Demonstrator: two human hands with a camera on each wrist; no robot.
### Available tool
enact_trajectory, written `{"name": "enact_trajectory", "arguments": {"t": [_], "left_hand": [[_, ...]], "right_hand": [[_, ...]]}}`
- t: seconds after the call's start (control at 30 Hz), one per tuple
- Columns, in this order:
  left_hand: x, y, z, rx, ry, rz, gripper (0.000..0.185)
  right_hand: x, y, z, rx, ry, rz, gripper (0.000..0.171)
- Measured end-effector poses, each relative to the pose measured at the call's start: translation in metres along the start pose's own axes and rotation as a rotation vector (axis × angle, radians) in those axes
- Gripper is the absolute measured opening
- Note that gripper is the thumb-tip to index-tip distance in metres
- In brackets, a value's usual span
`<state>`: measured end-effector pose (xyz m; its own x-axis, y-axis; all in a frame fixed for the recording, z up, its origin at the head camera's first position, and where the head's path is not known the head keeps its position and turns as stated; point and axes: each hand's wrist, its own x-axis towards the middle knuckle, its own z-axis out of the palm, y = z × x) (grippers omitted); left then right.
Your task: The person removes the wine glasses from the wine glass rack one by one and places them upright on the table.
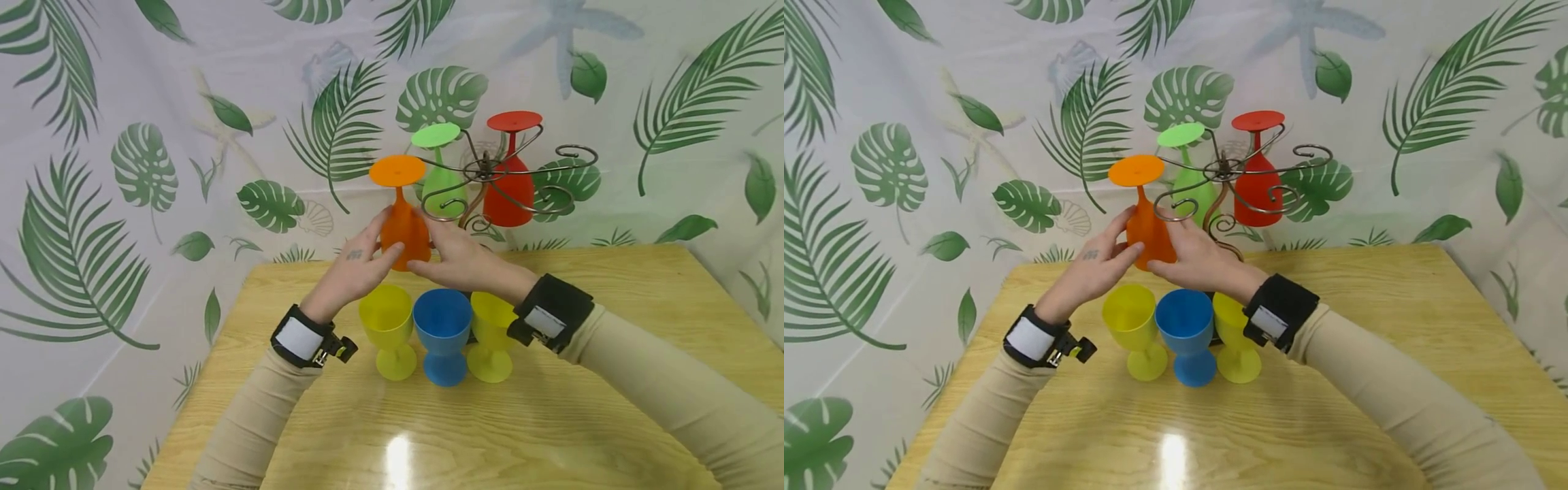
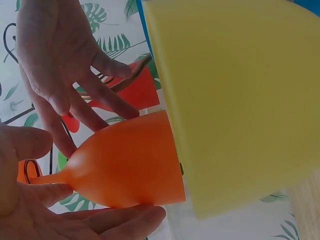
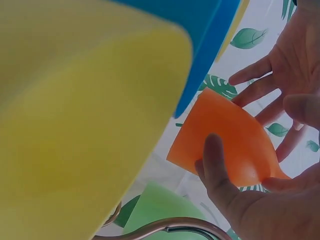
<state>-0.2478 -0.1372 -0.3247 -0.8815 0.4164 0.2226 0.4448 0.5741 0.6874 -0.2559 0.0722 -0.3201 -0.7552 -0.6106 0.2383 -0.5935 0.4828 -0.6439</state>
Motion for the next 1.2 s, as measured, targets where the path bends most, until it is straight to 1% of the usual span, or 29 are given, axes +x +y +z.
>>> {"name": "enact_trajectory", "arguments": {"t": [0.13,0.3,0.43,0.57,0.7,0.83,1.0,1.13,1.2], "left_hand": [[0.000,0.000,0.000,0.013,0.008,-0.004,0.068],[0.000,0.002,-0.002,0.022,0.009,-0.006,0.069],[0.002,0.003,-0.004,0.023,0.001,-0.015,0.069],[0.005,0.002,-0.005,0.026,-0.014,-0.036,0.071],[0.010,0.002,-0.005,0.027,-0.033,-0.041,0.072],[0.014,0.001,-0.006,0.030,-0.041,-0.019,0.073],[0.019,0.000,-0.007,0.069,-0.053,0.006,0.072],[0.023,0.000,-0.007,0.095,-0.065,-0.003,0.072],[0.025,0.001,-0.007,0.113,-0.061,-0.006,0.073]], "right_hand": [[-0.001,-0.002,-0.001,-0.029,0.003,0.026,0.085],[0.002,-0.004,-0.003,-0.092,0.002,0.057,0.083],[0.004,-0.007,-0.006,-0.146,-0.005,0.119,0.084],[0.006,-0.008,-0.007,-0.157,-0.016,0.183,0.085],[0.006,-0.006,-0.008,-0.162,-0.008,0.196,0.085],[0.009,-0.004,-0.006,-0.175,0.005,0.203,0.085],[0.011,-0.003,-0.004,-0.181,0.022,0.201,0.084],[0.011,-0.003,-0.004,-0.185,0.032,0.221,0.085],[0.012,-0.004,-0.004,-0.181,0.040,0.233,0.086]]}}
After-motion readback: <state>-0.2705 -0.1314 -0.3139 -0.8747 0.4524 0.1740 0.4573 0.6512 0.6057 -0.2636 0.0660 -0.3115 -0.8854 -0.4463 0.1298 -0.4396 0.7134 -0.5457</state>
